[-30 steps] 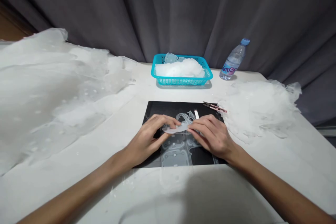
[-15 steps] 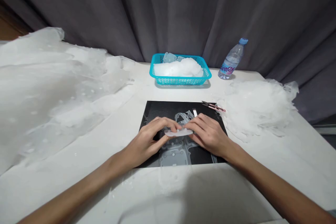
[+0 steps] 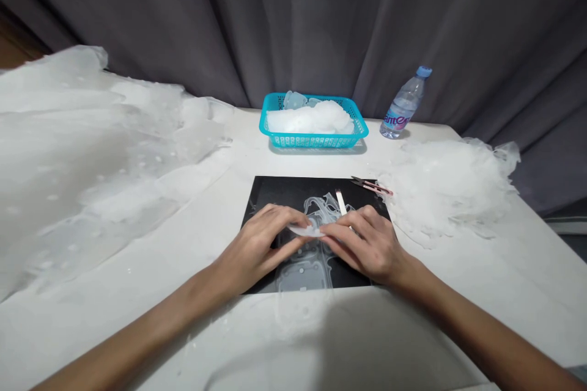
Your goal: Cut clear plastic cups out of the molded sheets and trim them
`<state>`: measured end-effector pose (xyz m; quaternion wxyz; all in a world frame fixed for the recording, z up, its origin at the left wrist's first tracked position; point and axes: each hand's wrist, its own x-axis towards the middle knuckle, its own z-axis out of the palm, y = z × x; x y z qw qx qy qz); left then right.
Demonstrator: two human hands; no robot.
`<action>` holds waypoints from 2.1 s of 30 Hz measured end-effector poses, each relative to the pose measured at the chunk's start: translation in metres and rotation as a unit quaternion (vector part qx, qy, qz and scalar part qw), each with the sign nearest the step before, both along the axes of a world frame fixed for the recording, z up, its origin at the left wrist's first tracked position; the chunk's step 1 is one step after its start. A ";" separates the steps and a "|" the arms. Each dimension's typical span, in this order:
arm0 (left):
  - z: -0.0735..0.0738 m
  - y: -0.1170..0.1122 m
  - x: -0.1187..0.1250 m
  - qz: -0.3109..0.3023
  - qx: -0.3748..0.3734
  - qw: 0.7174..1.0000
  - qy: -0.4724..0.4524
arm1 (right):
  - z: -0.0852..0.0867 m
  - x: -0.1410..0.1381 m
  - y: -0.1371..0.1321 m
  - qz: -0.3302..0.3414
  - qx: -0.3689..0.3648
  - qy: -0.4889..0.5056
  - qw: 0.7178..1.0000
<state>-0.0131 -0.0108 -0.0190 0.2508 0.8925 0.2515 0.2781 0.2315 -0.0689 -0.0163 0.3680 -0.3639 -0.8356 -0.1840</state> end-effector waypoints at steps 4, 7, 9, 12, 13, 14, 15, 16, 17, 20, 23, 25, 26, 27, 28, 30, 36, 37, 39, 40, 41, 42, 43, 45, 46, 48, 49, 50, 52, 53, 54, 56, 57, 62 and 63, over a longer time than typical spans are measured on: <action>0.000 0.000 0.000 -0.019 -0.001 1.000 0.001 | 0.000 0.001 -0.001 0.011 0.013 -0.010 1.000; 0.000 0.000 0.000 -0.019 -0.007 1.000 0.000 | 0.001 0.001 -0.001 0.014 0.011 -0.010 1.000; 0.000 0.000 0.001 -0.016 -0.012 1.000 0.007 | 0.001 0.001 0.000 0.015 0.006 -0.009 1.000; 0.000 -0.002 0.002 -0.020 -0.018 0.999 0.018 | 0.001 -0.002 -0.001 0.012 0.003 -0.004 1.000; 0.000 -0.002 0.003 -0.023 -0.017 0.999 0.019 | 0.000 -0.003 -0.001 0.012 0.006 -0.005 1.000; 0.000 -0.003 0.003 -0.024 -0.016 0.999 0.019 | 0.000 -0.005 -0.001 0.012 0.009 -0.008 1.000; 0.001 -0.003 0.004 -0.023 -0.014 0.999 0.018 | 0.000 -0.006 -0.001 0.012 0.012 -0.011 1.000; 0.001 -0.003 0.004 -0.019 -0.013 1.000 0.018 | 0.000 -0.008 -0.001 0.012 0.013 -0.011 1.000; 0.001 -0.003 0.005 -0.014 -0.012 1.000 0.019 | 0.000 -0.009 -0.001 0.013 0.012 -0.008 1.000; 0.001 -0.002 0.006 -0.007 -0.010 1.000 0.014 | 0.000 -0.009 -0.002 0.021 0.000 0.014 1.000; 0.001 0.001 0.005 0.005 -0.028 1.000 -0.004 | -0.001 -0.006 -0.001 0.021 -0.034 0.017 0.999; 0.002 0.003 0.004 0.022 -0.051 0.998 -0.018 | -0.004 -0.002 0.002 0.008 -0.057 0.011 0.998; 0.003 0.003 0.003 0.027 -0.060 0.997 -0.027 | -0.005 0.000 0.003 0.001 -0.069 0.010 0.998; 0.003 0.004 0.003 0.030 -0.066 0.997 -0.036 | -0.007 0.002 0.005 -0.005 -0.081 0.010 0.997; 0.004 0.005 0.002 0.030 -0.071 0.996 -0.042 | -0.009 0.004 0.007 -0.008 -0.090 0.012 0.996; 0.004 0.005 0.002 0.025 -0.078 0.996 -0.045 | -0.011 0.006 0.009 -0.008 -0.100 0.013 0.995; 0.004 0.005 0.003 0.019 -0.078 0.997 -0.018 | -0.011 0.005 0.008 0.012 -0.066 0.015 0.998; 0.005 0.006 0.003 0.017 -0.070 0.997 -0.016 | -0.010 0.005 0.008 0.014 -0.059 0.017 0.998; 0.005 0.006 0.003 0.014 -0.056 0.998 -0.012 | -0.009 0.004 0.007 0.017 -0.050 0.018 0.998; 0.005 0.006 0.004 0.013 -0.050 0.999 -0.011 | -0.008 0.004 0.006 0.017 -0.048 0.017 0.999; 0.005 0.007 0.004 0.012 -0.045 0.999 -0.010 | -0.008 0.004 0.006 0.018 -0.047 0.016 0.999; 0.004 0.007 0.004 0.013 -0.040 0.999 -0.010 | -0.008 0.004 0.006 0.019 -0.047 0.015 0.999; 0.004 0.007 0.004 0.015 -0.036 0.999 -0.010 | -0.008 0.004 0.006 0.020 -0.047 0.015 0.999; 0.004 0.007 0.005 0.017 -0.027 0.999 -0.012 | -0.009 0.004 0.006 0.023 -0.047 0.015 0.999; 0.004 0.008 0.005 0.017 -0.023 0.999 -0.013 | -0.009 0.004 0.007 0.023 -0.048 0.016 0.998; 0.004 0.008 0.004 0.019 -0.019 1.000 -0.013 | -0.010 0.005 0.008 0.021 -0.049 0.017 0.998; 0.004 0.008 0.004 0.018 -0.019 1.000 -0.011 | -0.010 0.005 0.008 0.019 -0.049 0.016 0.999; 0.004 0.007 0.004 0.020 -0.018 1.000 -0.010 | -0.010 0.005 0.008 0.017 -0.048 0.015 0.999; 0.004 0.007 0.004 0.023 -0.019 1.000 -0.006 | -0.009 0.005 0.008 0.017 -0.047 0.013 0.999; 0.004 0.007 0.003 0.023 -0.019 1.000 -0.005 | -0.009 0.005 0.008 0.018 -0.046 0.013 0.999; 0.004 0.007 0.003 0.023 -0.020 1.000 -0.004 | -0.009 0.005 0.008 0.020 -0.047 0.014 0.999; 0.003 0.007 0.003 0.022 -0.023 0.999 -0.004 | -0.009 0.005 0.007 0.025 -0.049 0.014 0.998; 0.002 0.007 0.002 0.021 -0.025 0.999 -0.004 | -0.009 0.005 0.007 0.026 -0.051 0.014 0.998; -0.003 0.007 0.000 0.022 -0.045 0.999 -0.005 | -0.012 0.005 0.007 0.023 -0.060 0.005 0.998; -0.003 0.006 0.000 0.023 -0.048 0.999 -0.005 | -0.012 0.005 0.008 0.021 -0.060 0.003 0.998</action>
